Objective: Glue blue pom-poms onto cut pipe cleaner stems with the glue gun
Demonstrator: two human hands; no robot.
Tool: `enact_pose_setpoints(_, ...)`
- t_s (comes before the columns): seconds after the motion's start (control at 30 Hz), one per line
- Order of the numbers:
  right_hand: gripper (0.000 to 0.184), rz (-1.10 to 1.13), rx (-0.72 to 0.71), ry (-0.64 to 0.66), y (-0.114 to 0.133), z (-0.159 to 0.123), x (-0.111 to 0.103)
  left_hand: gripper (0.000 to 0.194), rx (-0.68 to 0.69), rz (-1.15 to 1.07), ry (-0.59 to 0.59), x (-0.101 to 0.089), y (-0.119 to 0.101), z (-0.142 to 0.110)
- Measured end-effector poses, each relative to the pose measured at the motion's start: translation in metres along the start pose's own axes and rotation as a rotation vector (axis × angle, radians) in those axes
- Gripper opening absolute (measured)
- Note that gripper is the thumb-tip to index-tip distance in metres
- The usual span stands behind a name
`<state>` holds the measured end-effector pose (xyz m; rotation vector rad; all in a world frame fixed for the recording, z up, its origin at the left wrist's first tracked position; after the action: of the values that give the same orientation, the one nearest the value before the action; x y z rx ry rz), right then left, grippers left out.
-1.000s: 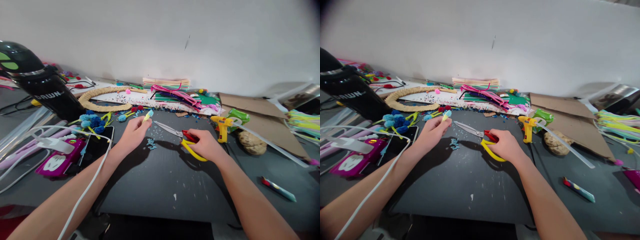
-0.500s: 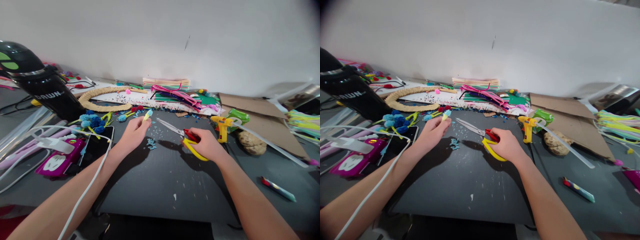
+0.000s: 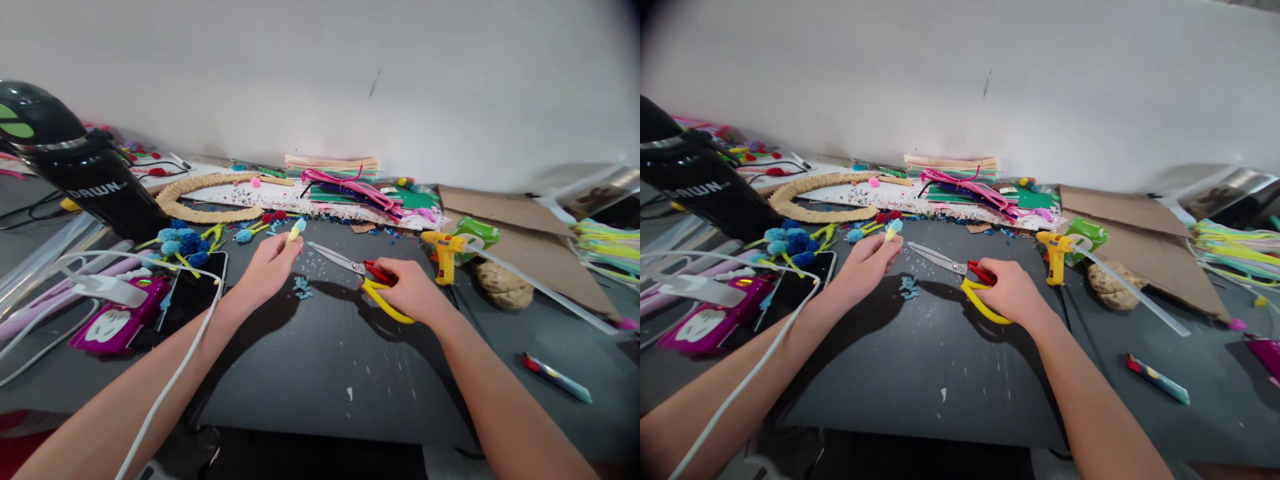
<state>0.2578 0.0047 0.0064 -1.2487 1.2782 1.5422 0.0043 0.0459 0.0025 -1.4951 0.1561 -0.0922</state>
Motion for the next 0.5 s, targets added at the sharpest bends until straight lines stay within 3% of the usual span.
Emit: enact_pose_setpoints(0.5,0.033,0.039,0.005,-0.044,-0.0034,-0.0001,0.0016,0.034,-0.025,-0.068,-0.003,0.0002,0.0047,0.0021)
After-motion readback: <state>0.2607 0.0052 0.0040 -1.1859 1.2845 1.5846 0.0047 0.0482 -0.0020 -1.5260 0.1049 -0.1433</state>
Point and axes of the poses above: each hand's wrist, its own z-axis towards the middle knuckle, its own x-axis out of the palm, y = z × x, the point moved 4 cm from there along z, towards the middle knuckle, and after that the axes turned 15 degrees about -z, right-handed, at the moved point
